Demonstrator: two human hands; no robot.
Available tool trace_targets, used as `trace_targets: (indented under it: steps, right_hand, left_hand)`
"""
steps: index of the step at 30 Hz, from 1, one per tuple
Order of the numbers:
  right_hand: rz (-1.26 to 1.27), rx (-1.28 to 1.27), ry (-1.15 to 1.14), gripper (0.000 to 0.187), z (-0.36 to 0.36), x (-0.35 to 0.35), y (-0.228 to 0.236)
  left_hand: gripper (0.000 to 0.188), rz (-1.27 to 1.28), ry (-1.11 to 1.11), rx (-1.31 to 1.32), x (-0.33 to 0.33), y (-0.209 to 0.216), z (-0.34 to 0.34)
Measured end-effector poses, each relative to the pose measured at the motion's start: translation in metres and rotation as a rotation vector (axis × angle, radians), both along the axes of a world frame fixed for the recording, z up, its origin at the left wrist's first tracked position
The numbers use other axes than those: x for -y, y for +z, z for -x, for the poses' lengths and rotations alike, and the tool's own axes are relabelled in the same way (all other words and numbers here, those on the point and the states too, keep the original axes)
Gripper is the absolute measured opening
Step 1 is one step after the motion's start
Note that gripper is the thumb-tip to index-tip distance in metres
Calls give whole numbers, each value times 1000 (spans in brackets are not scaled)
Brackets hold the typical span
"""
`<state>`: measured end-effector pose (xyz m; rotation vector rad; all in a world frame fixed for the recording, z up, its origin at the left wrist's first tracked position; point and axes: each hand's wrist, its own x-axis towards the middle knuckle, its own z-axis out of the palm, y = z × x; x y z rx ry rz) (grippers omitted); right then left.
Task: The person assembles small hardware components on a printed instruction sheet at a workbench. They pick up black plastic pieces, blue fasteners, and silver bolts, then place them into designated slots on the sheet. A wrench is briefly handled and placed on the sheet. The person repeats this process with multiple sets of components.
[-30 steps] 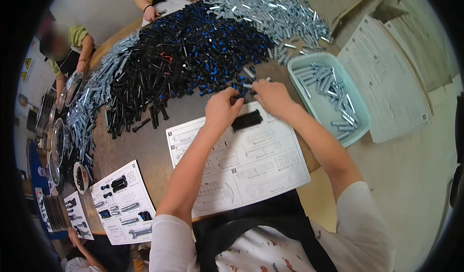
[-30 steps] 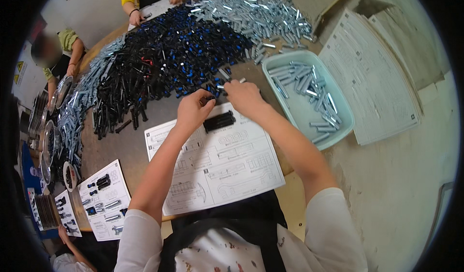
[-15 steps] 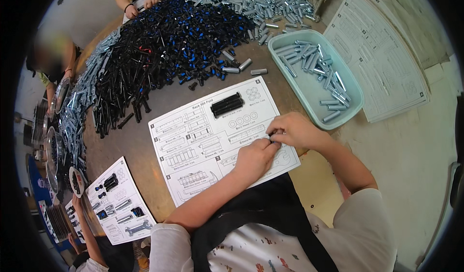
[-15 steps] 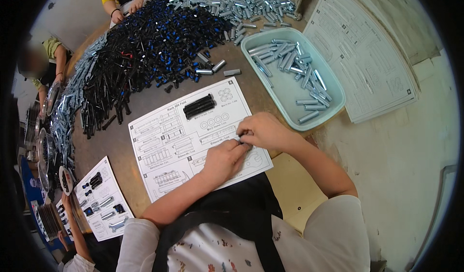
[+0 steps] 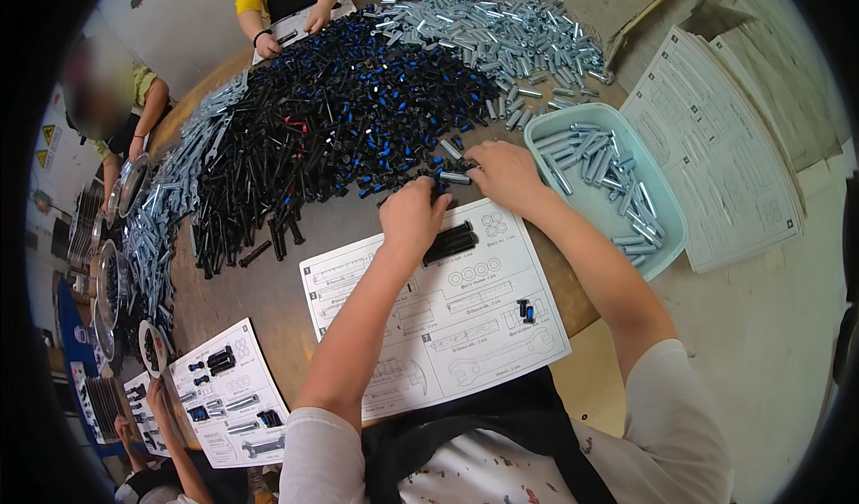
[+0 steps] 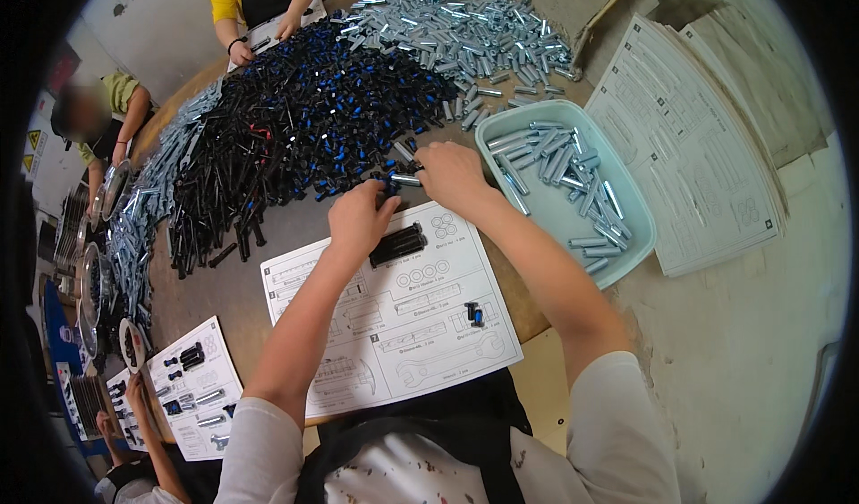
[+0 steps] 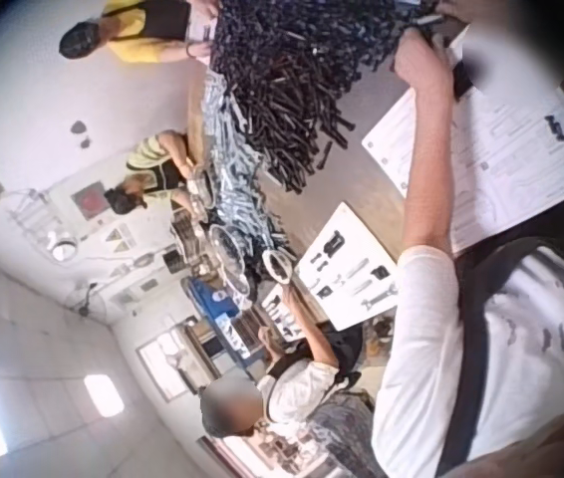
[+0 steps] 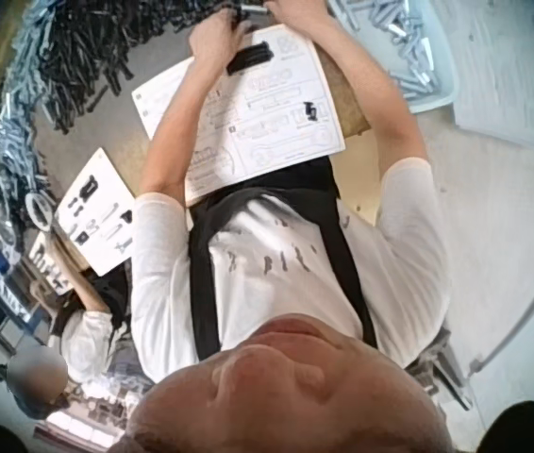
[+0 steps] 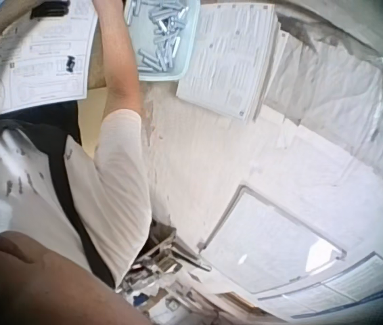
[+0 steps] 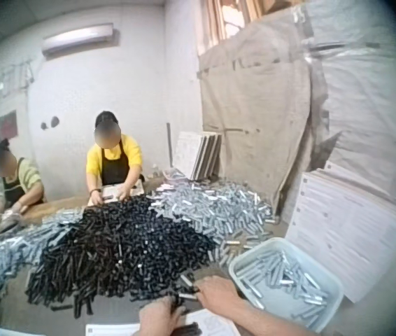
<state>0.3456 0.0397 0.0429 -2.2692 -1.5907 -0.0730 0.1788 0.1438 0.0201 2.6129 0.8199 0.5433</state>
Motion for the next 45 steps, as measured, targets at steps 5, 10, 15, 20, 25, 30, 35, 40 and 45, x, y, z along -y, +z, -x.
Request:
trace_targets:
  steps: [5,10,15,20,25,30,35,40,45]
  right_hand:
    - [98,-151,-52,19,-8,-20,-2]
    - [-4,-220,1,17,-19,-9,-5]
    - [-296,-193,-15,22,6,29,19]
    - [-265,-311,-98,25,25,97,42]
    - [-445,-647,-209,22,41,146,46]
    - [-518,-789,-224,22,46,163,45]
    - [-413,-905,-212,18,56,178,48]
    - [-267,-560,-30,12,79,177,29]
    - [-185,-303,122,13,94,162,2]
  left_hand:
    - [32,-82,53,-86,0,-4,-25]
    - [24,-81,-10,-50,-8,-9,-36]
    - [10,-185,-88,8,-17,-17,-27]
    - [17,-84,-164,-58,-21,-8,-15]
    - [19,-142,-203,-87,-10,-3,-25]
    - [18,-136,-193,-186,-1,9,-31]
    - [15,91,-368,149,36,27,7]
    - [14,402,-543,125,140,17,69]
    - [13,268,-459,211,167,-4,83]
